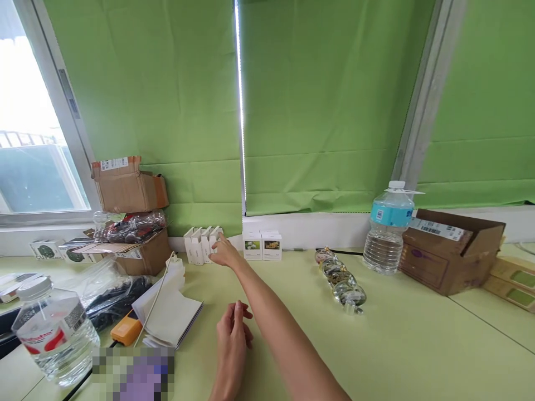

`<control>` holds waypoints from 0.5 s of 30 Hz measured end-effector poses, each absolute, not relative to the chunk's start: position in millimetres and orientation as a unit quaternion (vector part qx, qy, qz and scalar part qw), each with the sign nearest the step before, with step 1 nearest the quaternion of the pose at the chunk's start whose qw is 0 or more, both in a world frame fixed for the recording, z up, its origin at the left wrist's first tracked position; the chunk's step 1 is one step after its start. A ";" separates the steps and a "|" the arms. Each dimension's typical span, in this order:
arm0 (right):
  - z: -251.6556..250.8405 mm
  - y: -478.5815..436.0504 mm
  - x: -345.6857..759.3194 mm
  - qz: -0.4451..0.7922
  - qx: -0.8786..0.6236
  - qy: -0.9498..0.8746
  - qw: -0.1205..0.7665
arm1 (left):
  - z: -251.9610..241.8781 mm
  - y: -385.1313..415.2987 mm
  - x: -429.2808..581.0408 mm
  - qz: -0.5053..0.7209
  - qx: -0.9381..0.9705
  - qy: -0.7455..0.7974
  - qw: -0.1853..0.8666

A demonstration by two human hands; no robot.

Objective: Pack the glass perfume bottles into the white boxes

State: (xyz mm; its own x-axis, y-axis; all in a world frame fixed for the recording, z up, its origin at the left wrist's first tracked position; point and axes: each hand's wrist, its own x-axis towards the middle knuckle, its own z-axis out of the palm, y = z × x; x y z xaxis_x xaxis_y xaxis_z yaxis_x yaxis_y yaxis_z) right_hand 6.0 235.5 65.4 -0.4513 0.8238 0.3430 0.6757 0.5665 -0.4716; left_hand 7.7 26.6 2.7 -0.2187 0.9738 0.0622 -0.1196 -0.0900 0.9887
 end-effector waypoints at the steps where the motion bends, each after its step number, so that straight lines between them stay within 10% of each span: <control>1: 69.3 237.2 1.6 0.132 -0.443 -0.841 0.279 | 3.1 26.4 7.4 0.599 0.436 0.497 0.451; 15: 67.7 148.8 63.0 0.121 -0.403 -0.843 0.334 | -5.1 30.2 -4.0 0.612 0.464 0.542 0.341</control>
State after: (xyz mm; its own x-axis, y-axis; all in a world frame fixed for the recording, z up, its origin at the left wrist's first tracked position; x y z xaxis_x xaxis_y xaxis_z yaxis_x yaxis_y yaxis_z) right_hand 63.0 148.8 67.7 -0.4521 0.7612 0.4650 0.5990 0.6454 -0.4741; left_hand -4.0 30.2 -5.1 -0.3368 0.9204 0.1986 0.0863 -0.1799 0.9799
